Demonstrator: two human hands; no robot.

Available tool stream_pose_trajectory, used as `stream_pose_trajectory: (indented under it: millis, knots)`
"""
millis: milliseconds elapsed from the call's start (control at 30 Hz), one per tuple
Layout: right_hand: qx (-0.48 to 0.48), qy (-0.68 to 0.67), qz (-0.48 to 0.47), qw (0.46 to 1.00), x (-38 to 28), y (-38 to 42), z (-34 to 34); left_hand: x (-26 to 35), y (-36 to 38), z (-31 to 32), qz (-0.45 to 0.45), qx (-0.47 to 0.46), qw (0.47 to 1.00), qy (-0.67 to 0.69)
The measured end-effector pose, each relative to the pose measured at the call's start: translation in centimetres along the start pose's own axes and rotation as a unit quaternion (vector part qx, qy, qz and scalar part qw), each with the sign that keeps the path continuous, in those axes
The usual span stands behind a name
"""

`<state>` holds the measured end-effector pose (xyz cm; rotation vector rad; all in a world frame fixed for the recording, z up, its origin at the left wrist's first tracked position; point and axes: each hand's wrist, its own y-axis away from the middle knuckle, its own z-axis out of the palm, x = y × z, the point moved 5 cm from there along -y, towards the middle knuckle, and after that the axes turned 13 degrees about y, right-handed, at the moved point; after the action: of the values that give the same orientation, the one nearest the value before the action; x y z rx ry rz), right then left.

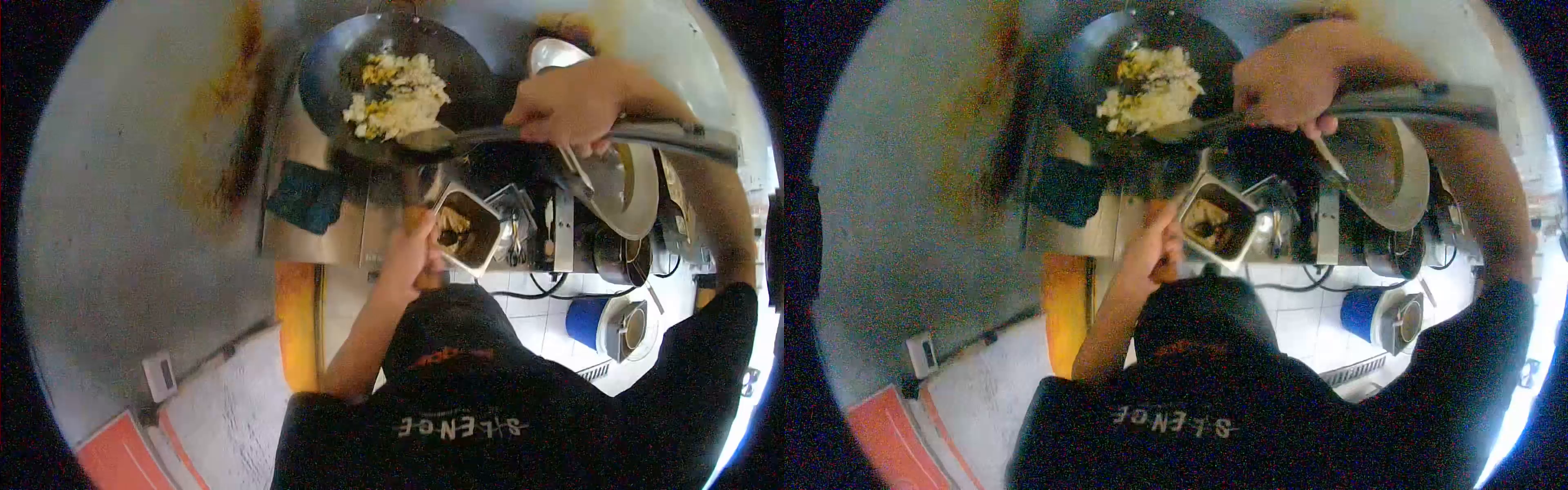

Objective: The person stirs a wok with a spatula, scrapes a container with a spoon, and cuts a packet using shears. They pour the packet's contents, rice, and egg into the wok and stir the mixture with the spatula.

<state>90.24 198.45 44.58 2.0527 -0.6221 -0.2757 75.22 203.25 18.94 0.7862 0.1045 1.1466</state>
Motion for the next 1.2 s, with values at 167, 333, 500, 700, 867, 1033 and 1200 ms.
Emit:
stream_pose_trajectory:
  millis: [167, 333, 500, 700, 867, 1033, 1200]
  knots:
    - [0.16, 0.057, 0.036, 0.985, 0.1, -3.4, 1.6, -5.8, -1.4, 5.1, 0.035, 0.028, 0.996, 0.078]
    - [0.067, -0.137, 0.025, 0.988, -1.4, -0.1, -2.3, -5.0, 0.2, 6.8, 0.104, 0.079, 0.991, 0.043]
    - [0.096, -0.276, 0.026, 0.956, 5.3, -3.4, -3.2, -4.0, 0.4, 5.5, 0.08, 0.028, 0.996, 0.032]
    - [0.242, 0.196, 0.006, 0.95, 1.2, -11.3, 5.2, -2.1, 0.3, 6.7, 0.093, 0.013, 0.994, 0.05]
    - [0.338, 0.091, -0.029, 0.936, -0.6, -8.0, 6.9, -3.3, -0.1, 6.4, 0.058, 0.015, 0.997, 0.057]
    - [0.23, 0.012, 0.057, 0.972, 0.9, -6.9, 4.1, -3.7, 0.6, 6.5, 0.085, 0.048, 0.994, 0.052]
    - [0.252, 0.052, 0.023, 0.966, -1.3, -6.3, 7.4, -3.4, 0.6, 5.2, 0.042, 0.02, 0.996, 0.079]
